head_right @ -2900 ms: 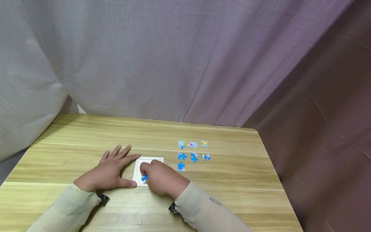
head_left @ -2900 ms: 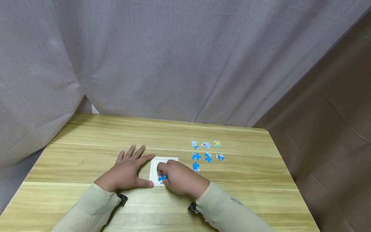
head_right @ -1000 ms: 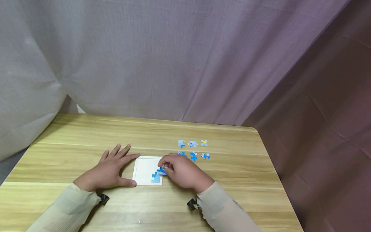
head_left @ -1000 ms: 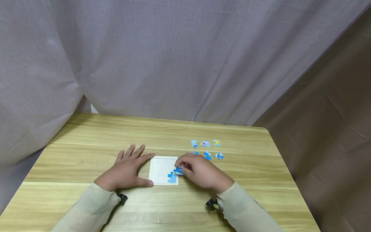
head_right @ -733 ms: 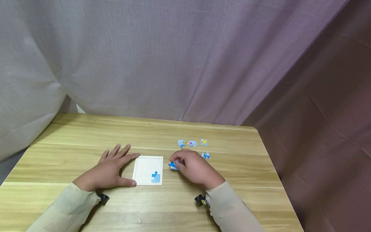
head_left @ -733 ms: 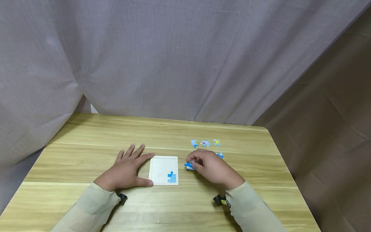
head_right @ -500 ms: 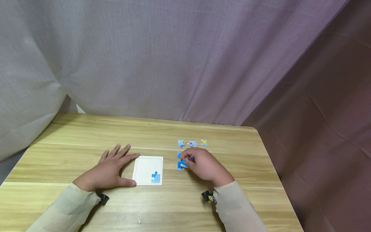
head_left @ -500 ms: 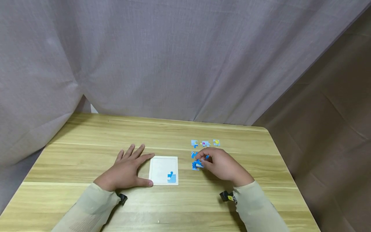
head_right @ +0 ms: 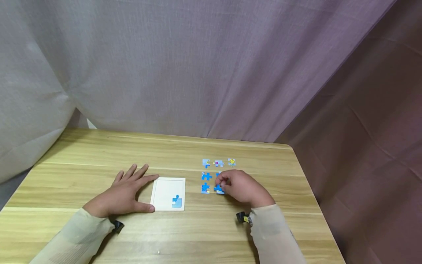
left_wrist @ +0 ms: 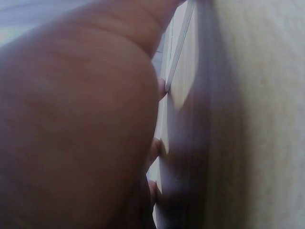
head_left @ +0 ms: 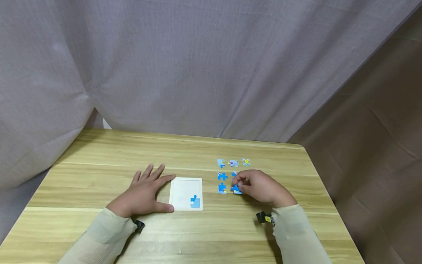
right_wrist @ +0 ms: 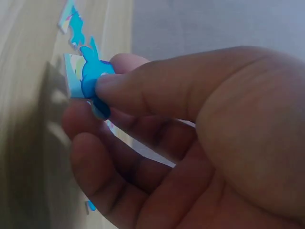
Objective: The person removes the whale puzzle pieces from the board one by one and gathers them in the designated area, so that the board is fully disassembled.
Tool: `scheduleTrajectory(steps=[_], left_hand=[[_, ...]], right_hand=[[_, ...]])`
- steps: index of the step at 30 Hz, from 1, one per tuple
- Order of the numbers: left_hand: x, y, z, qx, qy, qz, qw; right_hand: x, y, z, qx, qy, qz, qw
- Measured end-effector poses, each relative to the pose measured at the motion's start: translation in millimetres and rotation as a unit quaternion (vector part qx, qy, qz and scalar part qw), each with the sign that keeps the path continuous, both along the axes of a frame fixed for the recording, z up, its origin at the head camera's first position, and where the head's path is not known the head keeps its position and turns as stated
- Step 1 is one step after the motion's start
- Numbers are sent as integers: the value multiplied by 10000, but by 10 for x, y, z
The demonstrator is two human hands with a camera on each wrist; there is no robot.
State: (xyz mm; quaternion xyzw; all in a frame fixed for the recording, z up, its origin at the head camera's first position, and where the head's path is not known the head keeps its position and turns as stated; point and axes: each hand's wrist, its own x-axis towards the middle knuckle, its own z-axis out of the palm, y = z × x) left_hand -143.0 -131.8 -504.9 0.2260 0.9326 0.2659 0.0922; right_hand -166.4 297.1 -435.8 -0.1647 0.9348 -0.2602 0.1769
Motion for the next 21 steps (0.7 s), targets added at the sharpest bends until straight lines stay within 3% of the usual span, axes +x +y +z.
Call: scheduleTrajectory(steps=[21], left_hand=[[-4,-14,-2,-36,-95,13,9999]], right_hand=[[-47,-38,-139,441,406,207,9980]])
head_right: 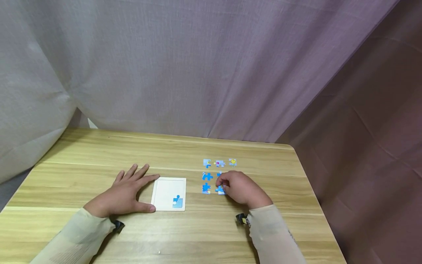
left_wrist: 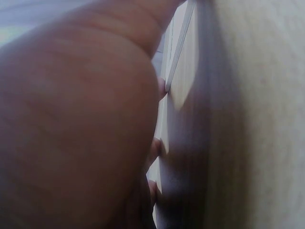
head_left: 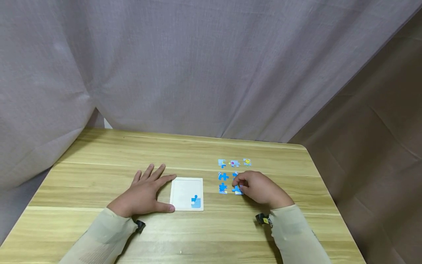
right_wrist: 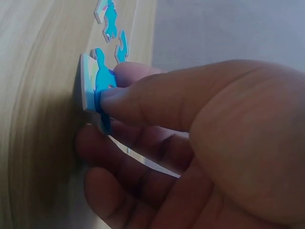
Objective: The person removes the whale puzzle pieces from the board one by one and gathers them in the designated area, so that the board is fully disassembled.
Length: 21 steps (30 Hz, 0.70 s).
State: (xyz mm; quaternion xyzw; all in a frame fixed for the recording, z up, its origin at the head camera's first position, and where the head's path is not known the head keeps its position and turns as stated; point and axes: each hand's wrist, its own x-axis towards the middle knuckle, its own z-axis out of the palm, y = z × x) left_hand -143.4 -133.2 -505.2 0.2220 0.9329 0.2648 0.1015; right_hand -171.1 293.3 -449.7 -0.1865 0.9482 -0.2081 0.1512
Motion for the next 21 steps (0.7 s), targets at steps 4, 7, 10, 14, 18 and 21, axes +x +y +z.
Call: scheduleTrajectory(steps=[4,7,10,14,18,21], left_hand=[[3,1,-2,-11,13,9,10000],[6,0,-7,-25,27,21,10000],[7,1,-9,-16,48,29,10000],[6,2,-8,-8,58,32,10000],[3,2,-9,-20,44,25,10000],[3,0,-14,-26,29,24,10000]], right_hand=[[-3,-4,-14,74,-9,-43,10000],[-3,-1,-23,114,-5,-37,9999],[3,0,-23,148,18,-5,9999],[6,-5,-18,192,36,29,9998],[6,-13,-20,227,11,32,9997],[7,-15,-26,258,14,14,9997]])
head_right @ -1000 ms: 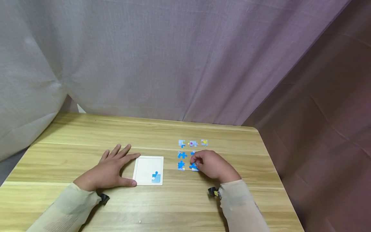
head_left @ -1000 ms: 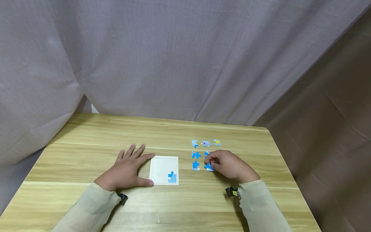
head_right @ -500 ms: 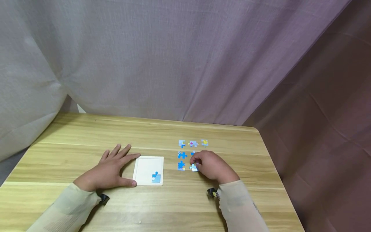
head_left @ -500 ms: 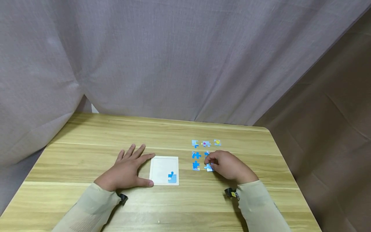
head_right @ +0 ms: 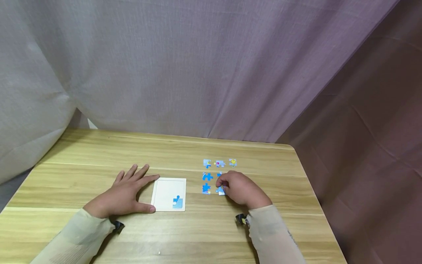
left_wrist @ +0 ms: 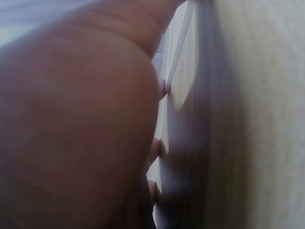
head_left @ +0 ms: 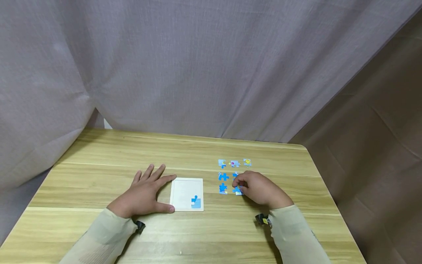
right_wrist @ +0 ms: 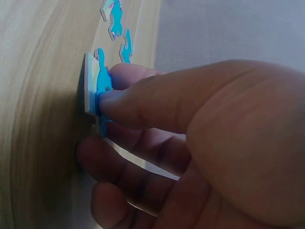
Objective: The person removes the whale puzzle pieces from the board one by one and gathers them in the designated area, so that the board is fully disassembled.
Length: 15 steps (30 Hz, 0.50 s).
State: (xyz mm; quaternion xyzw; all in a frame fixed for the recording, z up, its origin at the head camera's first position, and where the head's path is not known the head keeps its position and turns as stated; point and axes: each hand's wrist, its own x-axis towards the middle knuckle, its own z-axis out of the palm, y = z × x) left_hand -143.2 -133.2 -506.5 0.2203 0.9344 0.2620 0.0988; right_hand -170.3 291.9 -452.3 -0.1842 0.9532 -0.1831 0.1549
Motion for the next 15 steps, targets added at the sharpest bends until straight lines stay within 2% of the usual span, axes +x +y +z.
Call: scheduleTrajectory(steps=[15], left_hand=[[-7,0,-9,5,-9,9,10000]], right_hand=[[21,-22,-5,130,123,-53,9998]])
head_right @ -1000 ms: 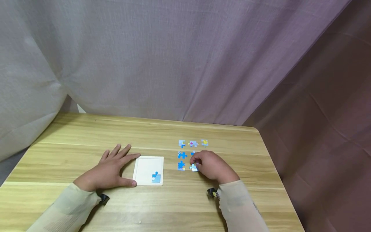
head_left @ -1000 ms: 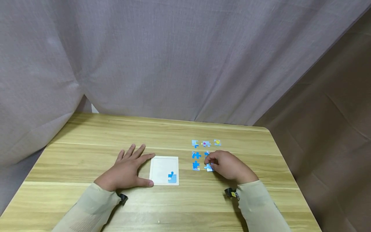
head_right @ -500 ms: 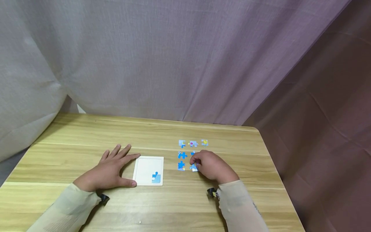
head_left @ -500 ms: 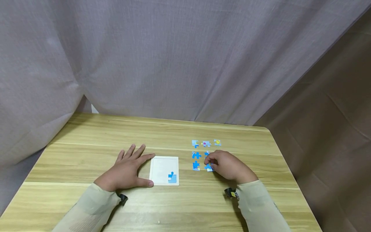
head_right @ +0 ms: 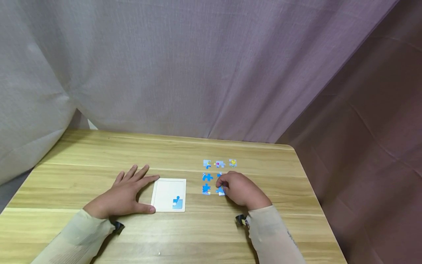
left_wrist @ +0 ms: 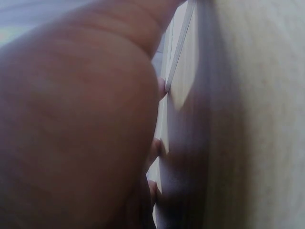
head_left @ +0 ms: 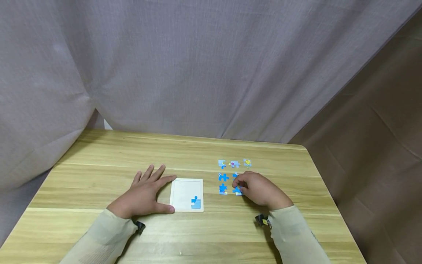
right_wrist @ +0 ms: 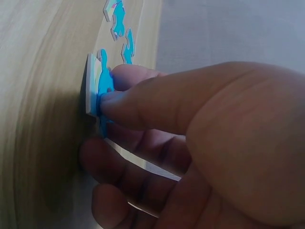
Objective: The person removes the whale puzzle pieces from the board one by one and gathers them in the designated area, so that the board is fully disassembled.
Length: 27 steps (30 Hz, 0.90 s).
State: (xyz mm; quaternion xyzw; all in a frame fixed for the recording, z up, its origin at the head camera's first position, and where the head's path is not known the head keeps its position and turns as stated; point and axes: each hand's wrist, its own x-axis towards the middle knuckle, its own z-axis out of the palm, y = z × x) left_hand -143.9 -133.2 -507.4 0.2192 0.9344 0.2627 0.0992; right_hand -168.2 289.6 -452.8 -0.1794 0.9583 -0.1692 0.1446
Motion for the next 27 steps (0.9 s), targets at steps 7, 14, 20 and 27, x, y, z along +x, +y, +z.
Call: scheduleTrajectory(steps=[7,14,20,27], left_hand=[[8,5,9,4,16,-8,10000],[8,5,17,14,-14,0,10000],[14,5,14,24,30,-8,10000],[6,10,26,6,6,-3,10000]], right_hand=[[15,2,-3,47,91,35,9999],[14,4,-14,78,234,59,9997],[15,25,42,72,237,6,9997],[-24,36,65,51,188,70,9998]])
